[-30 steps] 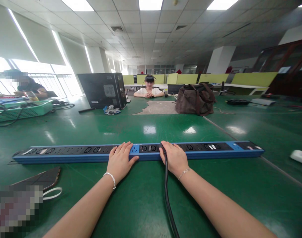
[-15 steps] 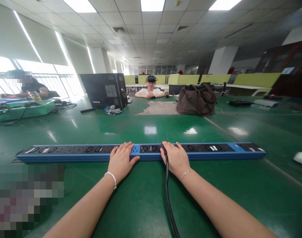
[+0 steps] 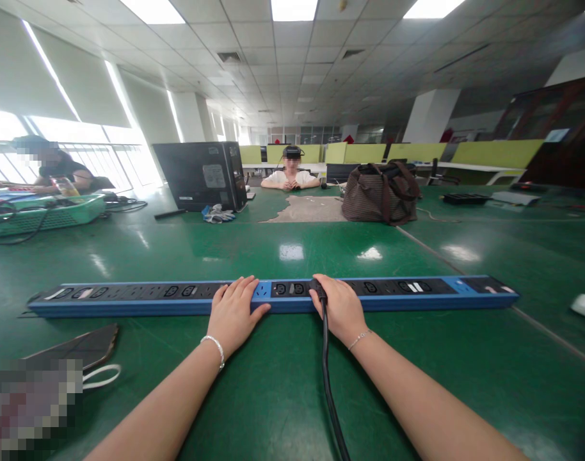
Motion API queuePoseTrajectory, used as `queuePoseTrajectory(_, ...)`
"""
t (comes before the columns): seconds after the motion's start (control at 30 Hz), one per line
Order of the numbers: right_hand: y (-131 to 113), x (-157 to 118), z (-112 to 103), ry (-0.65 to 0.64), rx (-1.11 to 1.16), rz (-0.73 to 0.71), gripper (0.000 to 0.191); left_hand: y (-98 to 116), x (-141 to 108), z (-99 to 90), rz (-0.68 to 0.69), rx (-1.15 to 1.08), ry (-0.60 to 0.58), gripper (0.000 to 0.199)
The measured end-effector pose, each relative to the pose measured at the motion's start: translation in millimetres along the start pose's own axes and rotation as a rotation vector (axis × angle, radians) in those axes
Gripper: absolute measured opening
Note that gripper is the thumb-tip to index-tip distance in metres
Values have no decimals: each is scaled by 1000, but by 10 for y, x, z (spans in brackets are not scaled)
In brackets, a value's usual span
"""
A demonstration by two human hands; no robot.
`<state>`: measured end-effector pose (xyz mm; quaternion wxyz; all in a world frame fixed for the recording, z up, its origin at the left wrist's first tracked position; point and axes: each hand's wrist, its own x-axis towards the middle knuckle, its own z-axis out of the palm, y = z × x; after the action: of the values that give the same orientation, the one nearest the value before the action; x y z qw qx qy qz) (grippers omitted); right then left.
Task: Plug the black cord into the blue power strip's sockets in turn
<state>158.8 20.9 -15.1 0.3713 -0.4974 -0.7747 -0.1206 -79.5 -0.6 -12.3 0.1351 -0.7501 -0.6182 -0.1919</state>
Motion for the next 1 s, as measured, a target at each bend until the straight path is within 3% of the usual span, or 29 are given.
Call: queuePoseTrajectory(1.0,6,-27,47,1,-21,-10,28,-6,2,-2,5,-14,1,51)
